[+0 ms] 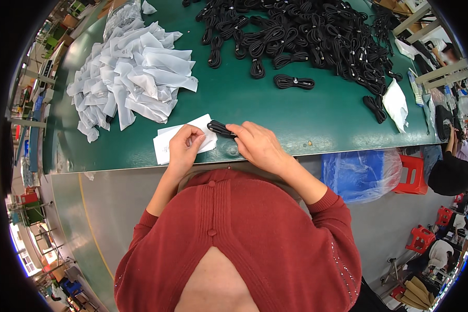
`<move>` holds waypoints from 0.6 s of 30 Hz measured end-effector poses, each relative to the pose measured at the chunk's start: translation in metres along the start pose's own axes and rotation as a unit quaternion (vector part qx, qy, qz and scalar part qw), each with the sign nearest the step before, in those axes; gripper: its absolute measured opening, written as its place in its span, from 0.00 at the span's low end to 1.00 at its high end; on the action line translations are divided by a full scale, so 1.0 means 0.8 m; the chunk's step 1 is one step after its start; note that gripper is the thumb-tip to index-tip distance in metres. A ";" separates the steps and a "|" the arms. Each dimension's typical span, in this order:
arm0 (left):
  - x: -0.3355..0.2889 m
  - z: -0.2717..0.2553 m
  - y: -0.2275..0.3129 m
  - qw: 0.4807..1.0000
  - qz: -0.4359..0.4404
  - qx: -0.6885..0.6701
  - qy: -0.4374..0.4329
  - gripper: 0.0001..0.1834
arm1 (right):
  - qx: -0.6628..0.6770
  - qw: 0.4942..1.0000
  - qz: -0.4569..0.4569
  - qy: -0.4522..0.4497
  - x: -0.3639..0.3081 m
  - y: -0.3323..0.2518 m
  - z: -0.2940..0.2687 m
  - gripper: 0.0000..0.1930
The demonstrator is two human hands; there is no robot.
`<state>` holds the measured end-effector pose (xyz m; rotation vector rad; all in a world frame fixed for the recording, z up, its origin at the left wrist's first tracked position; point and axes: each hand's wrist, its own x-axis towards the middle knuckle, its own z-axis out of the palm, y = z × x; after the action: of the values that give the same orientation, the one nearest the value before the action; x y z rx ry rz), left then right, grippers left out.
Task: The person repeatedly picks up black cables from a pile on a green table, places them into small white paper bags, and sets the filled bags aside. The process is repetitive and involves handling the cables and bags by hand.
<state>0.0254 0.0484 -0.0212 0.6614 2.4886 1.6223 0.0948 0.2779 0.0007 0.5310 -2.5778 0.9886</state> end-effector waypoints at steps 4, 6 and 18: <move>0.001 -0.003 -0.004 1.000 -0.010 -0.027 -0.002 0.05 | -0.035 0.998 -0.039 -0.026 -0.002 0.005 0.000 0.21; 0.002 -0.005 -0.003 0.999 0.001 -0.036 -0.007 0.05 | -0.036 0.997 -0.051 -0.037 -0.001 0.006 0.000 0.21; 0.008 -0.013 0.016 0.985 0.161 0.030 -0.051 0.05 | 0.263 0.925 0.259 -0.091 0.005 0.004 0.011 0.14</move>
<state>0.0206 0.0464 -0.0046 1.1752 2.4646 1.5638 0.0888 0.2732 -0.0055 0.0402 -2.6583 1.9206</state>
